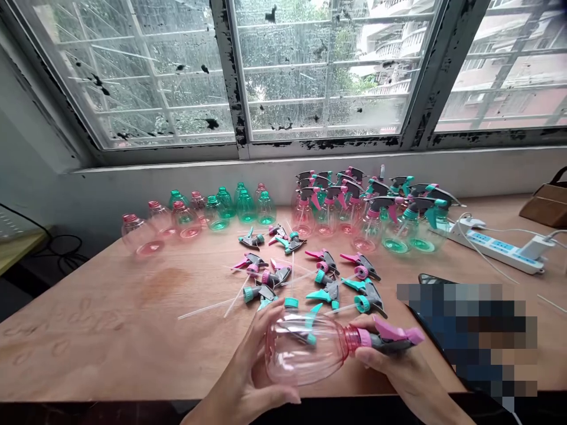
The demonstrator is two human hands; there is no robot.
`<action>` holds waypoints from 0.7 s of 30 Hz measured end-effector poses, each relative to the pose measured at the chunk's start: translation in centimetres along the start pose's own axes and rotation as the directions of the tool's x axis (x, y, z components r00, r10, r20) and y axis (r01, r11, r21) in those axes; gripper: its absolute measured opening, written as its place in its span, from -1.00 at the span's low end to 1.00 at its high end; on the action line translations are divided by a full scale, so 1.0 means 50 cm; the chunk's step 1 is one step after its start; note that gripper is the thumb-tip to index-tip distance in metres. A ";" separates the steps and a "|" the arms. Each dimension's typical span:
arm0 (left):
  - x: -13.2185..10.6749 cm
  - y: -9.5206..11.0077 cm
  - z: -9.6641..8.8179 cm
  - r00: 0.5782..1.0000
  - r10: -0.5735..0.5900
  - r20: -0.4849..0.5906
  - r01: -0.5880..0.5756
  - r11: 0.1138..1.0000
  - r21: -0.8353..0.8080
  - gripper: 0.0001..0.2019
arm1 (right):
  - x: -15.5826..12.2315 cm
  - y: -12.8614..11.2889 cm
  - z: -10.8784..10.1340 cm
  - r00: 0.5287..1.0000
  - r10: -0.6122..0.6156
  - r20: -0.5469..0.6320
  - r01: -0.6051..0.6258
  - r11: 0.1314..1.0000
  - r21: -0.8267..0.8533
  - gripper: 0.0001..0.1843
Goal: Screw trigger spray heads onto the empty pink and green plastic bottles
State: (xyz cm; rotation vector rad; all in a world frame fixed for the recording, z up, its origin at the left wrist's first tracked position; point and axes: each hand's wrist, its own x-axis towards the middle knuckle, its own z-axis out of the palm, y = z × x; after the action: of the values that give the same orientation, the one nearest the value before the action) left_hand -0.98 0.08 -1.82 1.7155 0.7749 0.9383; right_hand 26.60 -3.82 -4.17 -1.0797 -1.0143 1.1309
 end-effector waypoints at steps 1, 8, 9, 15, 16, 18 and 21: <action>0.000 -0.006 -0.005 1.000 0.030 0.000 -0.030 0.999 0.031 -0.15 | 0.000 0.001 0.004 1.000 0.017 -0.016 -0.016 0.998 0.053 -0.62; -0.003 -0.027 -0.016 0.999 -0.015 0.032 0.015 1.000 0.011 0.06 | 0.013 0.016 0.002 0.992 0.127 0.017 -0.128 0.979 0.161 -0.52; -0.003 -0.026 -0.016 0.999 -0.020 0.030 0.020 1.000 0.005 0.07 | 0.015 0.019 0.000 0.991 0.130 0.040 -0.135 0.980 0.149 -0.51; -0.003 -0.021 -0.014 0.996 -0.040 0.084 0.045 0.997 -0.060 -0.17 | 0.016 0.024 -0.010 0.983 0.095 0.156 -0.113 0.988 0.107 -0.57; -0.005 -0.020 -0.013 0.994 -0.035 0.099 0.043 0.996 -0.075 -0.18 | 0.014 0.023 -0.010 0.982 0.099 0.164 -0.114 0.989 0.090 -0.57; -0.007 -0.015 -0.011 0.993 -0.033 0.117 0.043 0.996 -0.084 -0.18 | 0.009 0.020 -0.010 0.981 0.104 0.164 -0.114 0.992 0.053 -0.57; -0.011 -0.002 -0.010 0.992 -0.066 0.103 0.076 0.993 -0.091 0.01 | 0.003 0.014 -0.007 0.981 0.113 0.154 -0.116 0.993 0.010 -0.58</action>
State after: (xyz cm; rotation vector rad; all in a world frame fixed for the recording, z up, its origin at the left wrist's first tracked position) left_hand -1.70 -0.12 -1.94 1.6290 0.7101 0.8218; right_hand 26.86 -3.68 -4.90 -1.0596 -1.0700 1.3313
